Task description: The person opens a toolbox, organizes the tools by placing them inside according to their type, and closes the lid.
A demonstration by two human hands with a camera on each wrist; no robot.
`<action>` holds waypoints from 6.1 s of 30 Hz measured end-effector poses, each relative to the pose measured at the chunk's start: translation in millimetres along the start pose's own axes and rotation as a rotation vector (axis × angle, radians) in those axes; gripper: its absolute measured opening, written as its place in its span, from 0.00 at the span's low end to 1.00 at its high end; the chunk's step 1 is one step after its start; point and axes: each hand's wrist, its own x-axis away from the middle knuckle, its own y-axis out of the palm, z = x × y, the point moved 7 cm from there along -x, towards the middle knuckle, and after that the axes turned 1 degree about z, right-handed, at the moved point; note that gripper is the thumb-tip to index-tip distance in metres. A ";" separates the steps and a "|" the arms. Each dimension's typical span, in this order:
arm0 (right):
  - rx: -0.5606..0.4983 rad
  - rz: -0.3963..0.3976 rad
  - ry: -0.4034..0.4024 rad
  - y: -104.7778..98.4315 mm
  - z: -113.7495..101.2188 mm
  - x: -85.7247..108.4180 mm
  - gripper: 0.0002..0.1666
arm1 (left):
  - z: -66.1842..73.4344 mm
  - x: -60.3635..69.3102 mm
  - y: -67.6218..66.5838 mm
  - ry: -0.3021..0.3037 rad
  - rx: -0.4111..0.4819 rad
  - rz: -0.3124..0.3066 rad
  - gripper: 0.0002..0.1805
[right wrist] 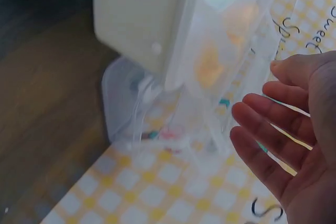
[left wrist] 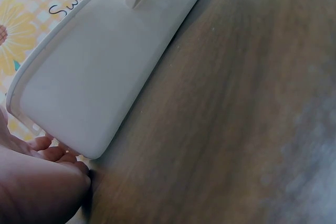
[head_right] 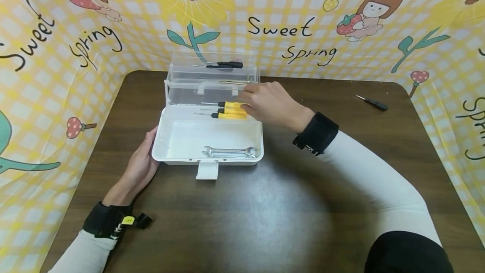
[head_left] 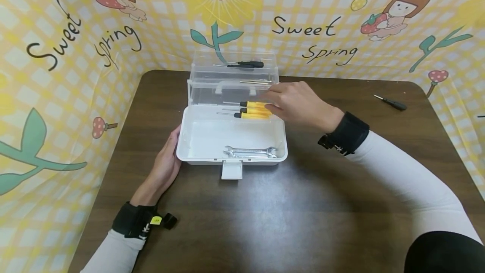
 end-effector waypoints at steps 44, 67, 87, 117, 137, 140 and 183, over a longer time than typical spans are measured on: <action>0.092 -0.310 0.785 -30.1 253.0 258.6 0.33 | 1.5 -0.4 0.4 0.008 0.003 -0.001 0.39; 0.018 -0.370 0.823 -4.8 271.1 299.6 0.33 | 1.0 2.2 0.4 0.013 0.028 0.013 0.39; 0.015 -0.301 0.811 3.1 275.4 297.6 0.23 | -0.2 1.9 -0.4 0.018 0.033 0.016 0.39; 0.068 -0.164 0.695 11.2 253.9 271.4 0.13 | 2.1 2.3 -1.0 0.008 0.013 0.013 0.39; 0.040 -0.176 0.519 9.1 212.6 224.1 0.07 | -1.9 1.2 -1.3 0.009 0.010 0.003 0.40; 0.033 -0.165 0.491 6.1 200.4 208.4 0.09 | -2.6 1.4 -1.5 0.005 0.009 0.007 0.41; 0.015 0.003 0.057 -60.1 73.1 2.9 0.09 | 0.5 2.1 -1.8 -0.005 -0.003 0.013 0.39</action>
